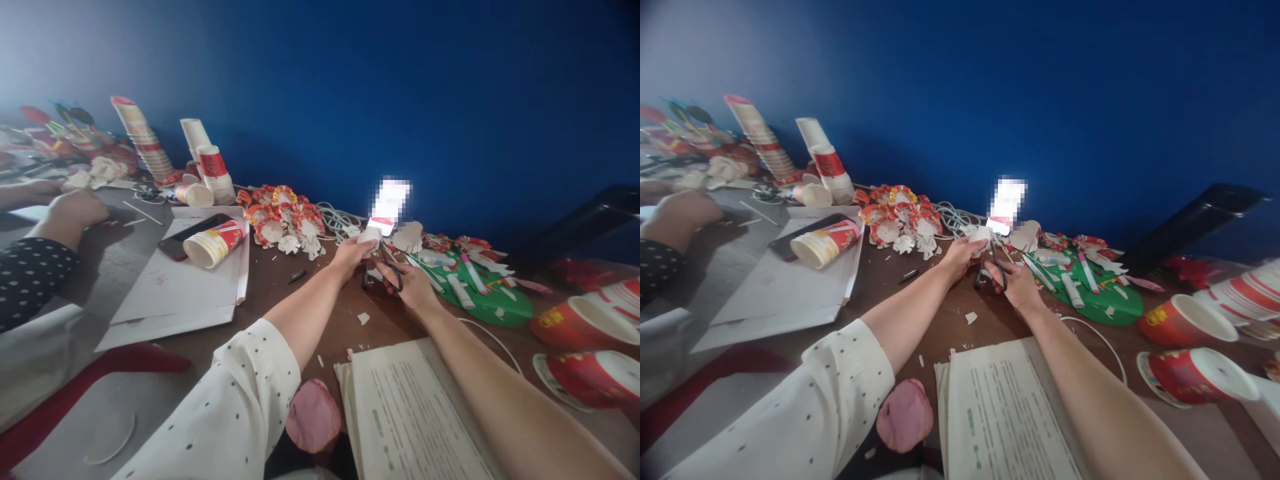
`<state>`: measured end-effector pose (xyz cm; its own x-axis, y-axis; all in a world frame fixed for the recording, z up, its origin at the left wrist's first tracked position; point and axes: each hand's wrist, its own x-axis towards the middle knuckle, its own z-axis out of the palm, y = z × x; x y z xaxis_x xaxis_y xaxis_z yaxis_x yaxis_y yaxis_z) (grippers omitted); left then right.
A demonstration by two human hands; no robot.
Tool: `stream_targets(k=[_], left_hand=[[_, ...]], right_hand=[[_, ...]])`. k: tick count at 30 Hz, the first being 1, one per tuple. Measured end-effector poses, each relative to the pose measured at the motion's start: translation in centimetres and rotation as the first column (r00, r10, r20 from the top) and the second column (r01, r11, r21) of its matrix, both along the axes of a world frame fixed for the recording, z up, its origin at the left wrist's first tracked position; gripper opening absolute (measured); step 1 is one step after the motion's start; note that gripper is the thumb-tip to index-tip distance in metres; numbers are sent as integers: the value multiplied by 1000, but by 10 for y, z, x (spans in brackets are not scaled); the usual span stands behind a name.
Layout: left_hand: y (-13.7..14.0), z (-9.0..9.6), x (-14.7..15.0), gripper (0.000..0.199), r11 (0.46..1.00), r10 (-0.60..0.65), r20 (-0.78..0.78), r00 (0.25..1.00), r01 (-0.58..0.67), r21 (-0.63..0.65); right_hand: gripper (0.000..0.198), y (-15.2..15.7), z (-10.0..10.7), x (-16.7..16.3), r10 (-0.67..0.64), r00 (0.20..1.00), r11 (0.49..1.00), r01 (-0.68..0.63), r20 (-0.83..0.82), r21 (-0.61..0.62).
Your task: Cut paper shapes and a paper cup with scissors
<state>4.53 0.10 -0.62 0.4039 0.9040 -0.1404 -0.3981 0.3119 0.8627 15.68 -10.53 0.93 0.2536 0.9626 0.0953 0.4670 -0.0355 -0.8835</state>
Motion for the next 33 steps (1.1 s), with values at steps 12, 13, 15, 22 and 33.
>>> stream_targets(k=[12, 13, 15, 22, 33], left_hand=[[0, -1, 1, 14, 1000, 24, 2, 1000, -24, -3], [0, -1, 1, 14, 1000, 27, 1, 1000, -27, -1], [0, 0, 1, 13, 1000, 31, -1, 1000, -31, 4], [1, -2, 2, 14, 998, 64, 25, 998, -63, -29], [-2, 4, 0, 14, 993, 102, 16, 995, -101, -63]], right_hand=[[51, 0, 1, -2, -31, 1000, 1000, 31, 0, 3], [51, -1, 1, -2, -34, 999, 999, 34, -3, -1], [51, -1, 1, -2, -37, 999, 999, 37, -6, -6], [51, 0, 2, -3, -42, 999, 999, 42, -13, -10], [51, -2, 8, -7, -50, 999, 998, 49, -13, -40]])
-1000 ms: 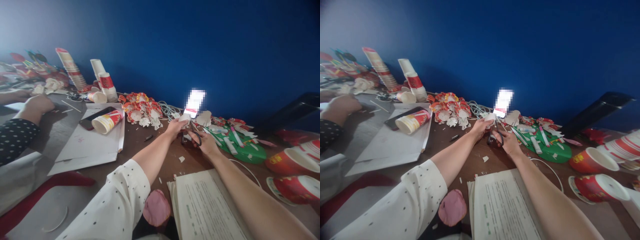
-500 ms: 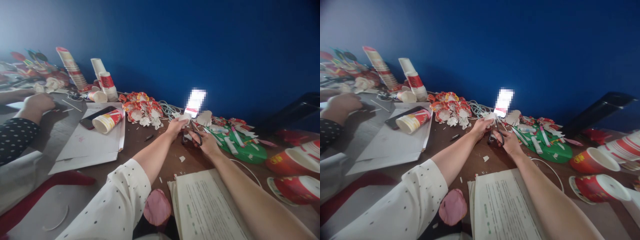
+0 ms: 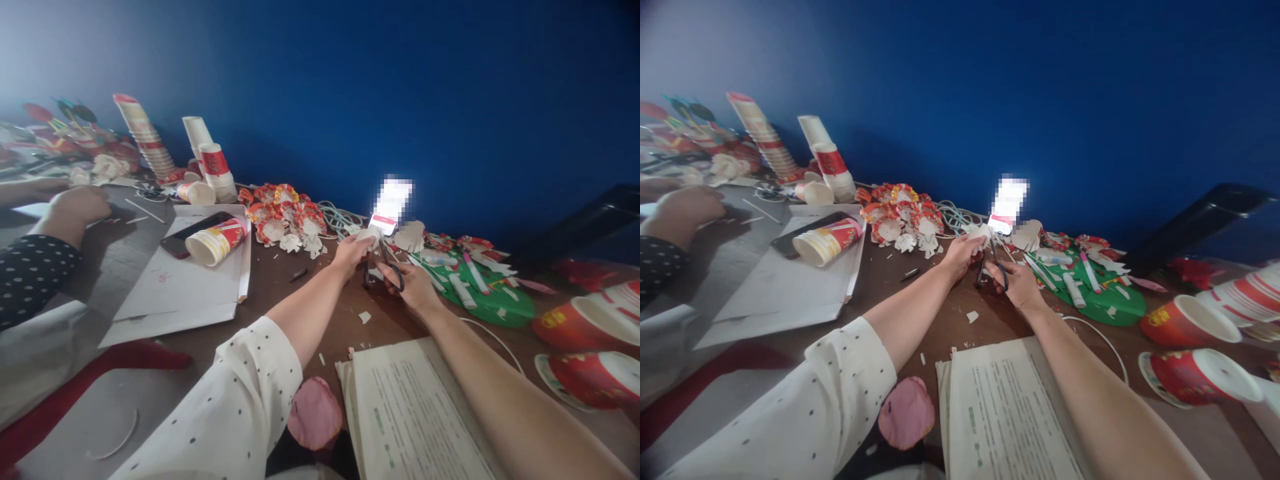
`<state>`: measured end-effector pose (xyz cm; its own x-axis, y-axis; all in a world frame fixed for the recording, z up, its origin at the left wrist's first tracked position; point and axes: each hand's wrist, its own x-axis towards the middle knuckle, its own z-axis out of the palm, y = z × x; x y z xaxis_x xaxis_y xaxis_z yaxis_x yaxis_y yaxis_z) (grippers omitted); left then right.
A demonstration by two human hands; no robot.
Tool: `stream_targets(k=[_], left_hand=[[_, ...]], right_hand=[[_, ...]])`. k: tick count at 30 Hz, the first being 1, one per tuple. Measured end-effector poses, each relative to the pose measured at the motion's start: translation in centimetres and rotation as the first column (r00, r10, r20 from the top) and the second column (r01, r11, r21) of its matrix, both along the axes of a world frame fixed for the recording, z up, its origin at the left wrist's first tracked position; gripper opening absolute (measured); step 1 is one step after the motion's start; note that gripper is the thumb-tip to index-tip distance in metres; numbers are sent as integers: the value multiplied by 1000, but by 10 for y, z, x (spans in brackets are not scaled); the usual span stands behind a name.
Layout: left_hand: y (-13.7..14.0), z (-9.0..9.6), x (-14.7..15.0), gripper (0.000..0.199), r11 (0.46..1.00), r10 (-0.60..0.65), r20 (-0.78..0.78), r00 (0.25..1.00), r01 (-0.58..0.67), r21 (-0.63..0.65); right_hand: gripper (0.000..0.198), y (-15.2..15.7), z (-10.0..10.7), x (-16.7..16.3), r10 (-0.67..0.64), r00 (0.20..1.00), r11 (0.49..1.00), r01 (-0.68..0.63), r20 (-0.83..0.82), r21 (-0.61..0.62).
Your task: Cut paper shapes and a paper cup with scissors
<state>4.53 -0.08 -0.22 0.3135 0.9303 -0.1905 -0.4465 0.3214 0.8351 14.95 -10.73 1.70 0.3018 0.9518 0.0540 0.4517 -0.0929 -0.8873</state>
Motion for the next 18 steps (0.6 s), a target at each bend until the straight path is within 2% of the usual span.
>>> stream_targets(k=[18], left_hand=[[0, -3, 1, 18, 996, -85, -19, 996, 85, 36]], right_hand=[[54, -2, 2, 0, -24, 999, 1000, 25, 43, -13]])
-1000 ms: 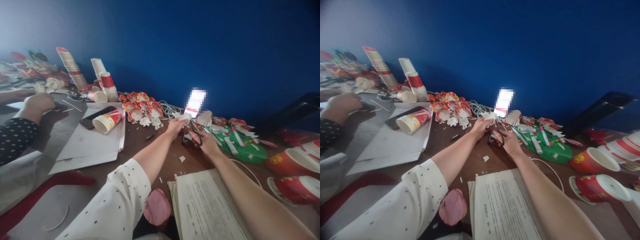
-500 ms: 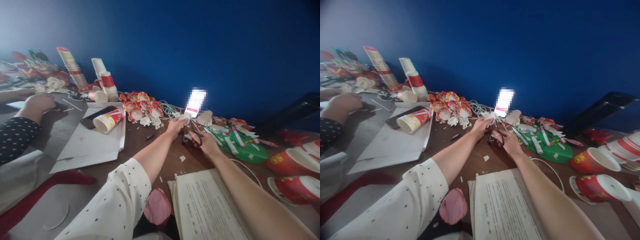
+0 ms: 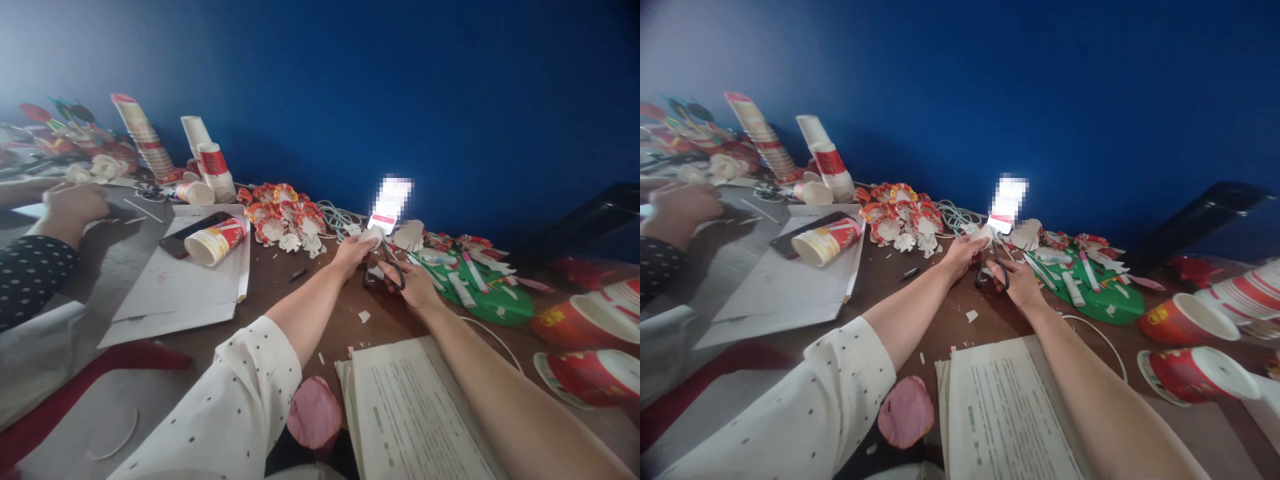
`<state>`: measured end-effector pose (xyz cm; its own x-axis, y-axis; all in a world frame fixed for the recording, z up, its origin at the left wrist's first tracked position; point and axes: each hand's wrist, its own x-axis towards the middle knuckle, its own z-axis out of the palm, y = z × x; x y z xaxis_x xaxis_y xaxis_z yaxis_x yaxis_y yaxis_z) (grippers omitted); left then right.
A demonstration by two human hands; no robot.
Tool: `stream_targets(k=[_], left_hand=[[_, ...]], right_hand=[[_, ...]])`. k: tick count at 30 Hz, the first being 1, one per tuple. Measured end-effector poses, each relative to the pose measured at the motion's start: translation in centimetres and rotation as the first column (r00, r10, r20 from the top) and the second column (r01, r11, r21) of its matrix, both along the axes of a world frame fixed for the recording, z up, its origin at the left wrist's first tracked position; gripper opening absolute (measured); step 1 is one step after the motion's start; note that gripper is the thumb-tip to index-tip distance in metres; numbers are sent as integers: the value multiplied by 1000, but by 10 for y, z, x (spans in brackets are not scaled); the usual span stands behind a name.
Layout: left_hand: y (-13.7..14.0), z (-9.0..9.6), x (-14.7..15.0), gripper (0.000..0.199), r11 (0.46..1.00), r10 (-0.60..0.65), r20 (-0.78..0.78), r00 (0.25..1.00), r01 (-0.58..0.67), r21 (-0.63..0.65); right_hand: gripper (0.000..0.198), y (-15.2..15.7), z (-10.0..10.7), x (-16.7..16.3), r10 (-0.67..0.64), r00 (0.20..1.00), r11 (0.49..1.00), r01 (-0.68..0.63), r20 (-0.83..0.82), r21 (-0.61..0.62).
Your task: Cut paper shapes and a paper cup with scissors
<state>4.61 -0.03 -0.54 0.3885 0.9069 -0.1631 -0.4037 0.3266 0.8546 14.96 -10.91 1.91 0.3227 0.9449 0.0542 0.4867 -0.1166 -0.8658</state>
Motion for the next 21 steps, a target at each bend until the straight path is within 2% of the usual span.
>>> stream_targets(k=[7, 21], left_hand=[[1, 1, -2, 17, 1000, -6, -11, 1000, 6, 2], [3, 1, -4, 19, 1000, -15, -26, 1000, 14, -10]], right_hand=[[53, 3, -3, 9, 51, 996, 999, -51, -70, 0], [48, 5, -7, 16, 90, 993, 996, -89, -77, 16]])
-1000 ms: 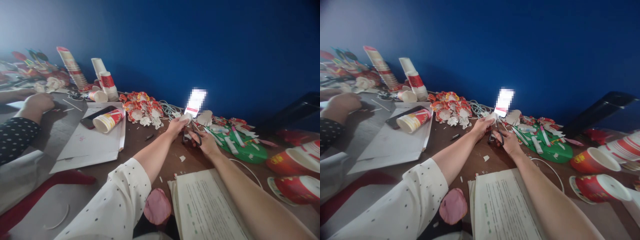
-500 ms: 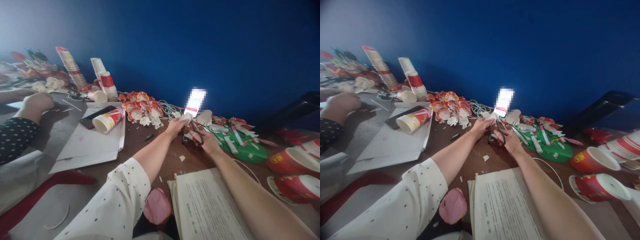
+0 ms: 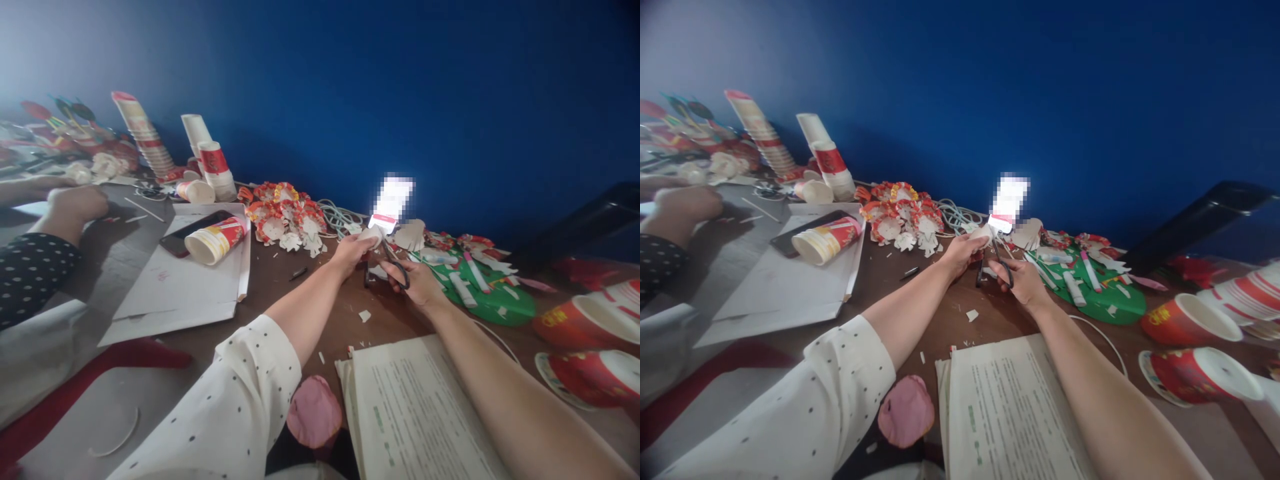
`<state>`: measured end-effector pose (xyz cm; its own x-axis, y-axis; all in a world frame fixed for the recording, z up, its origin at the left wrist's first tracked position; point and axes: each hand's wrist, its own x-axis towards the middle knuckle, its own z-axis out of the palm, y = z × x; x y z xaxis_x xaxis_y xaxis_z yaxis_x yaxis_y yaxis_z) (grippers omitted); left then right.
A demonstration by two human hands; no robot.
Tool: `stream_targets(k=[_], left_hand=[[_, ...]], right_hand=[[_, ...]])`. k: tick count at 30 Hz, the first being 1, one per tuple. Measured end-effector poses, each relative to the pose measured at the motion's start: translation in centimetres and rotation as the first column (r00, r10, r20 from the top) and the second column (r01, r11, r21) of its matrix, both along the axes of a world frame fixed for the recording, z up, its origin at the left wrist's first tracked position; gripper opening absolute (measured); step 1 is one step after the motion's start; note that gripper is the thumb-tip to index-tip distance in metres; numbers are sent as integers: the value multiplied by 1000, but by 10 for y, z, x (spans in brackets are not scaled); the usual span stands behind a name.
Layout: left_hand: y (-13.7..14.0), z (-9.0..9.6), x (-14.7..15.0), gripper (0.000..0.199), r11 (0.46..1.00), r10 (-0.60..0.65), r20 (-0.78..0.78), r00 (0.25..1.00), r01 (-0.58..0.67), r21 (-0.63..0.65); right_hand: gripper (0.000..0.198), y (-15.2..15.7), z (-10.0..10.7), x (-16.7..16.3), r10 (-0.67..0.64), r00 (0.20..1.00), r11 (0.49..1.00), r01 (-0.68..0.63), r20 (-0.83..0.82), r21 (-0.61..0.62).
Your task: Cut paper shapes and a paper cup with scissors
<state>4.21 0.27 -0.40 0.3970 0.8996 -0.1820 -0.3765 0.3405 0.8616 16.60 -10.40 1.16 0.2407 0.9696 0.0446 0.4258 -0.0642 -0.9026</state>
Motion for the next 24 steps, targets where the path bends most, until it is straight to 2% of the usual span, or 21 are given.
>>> stream_targets(k=[7, 15, 24], left_hand=[[2, -4, 0, 20, 1000, 0, -10, 1000, 0, 8], [0, -1, 0, 10, 1000, 1, -12, 1000, -1, 10], [2, -4, 2, 14, 1000, 19, -13, 1000, -18, 21]], right_hand=[[46, -1, 3, -1, -3, 1000, 1000, 3, 5, -11], [46, -1, 3, -2, 10, 1000, 1000, -10, 16, 1], [45, 1, 1, -5, -14, 1000, 999, 13, -22, -43]])
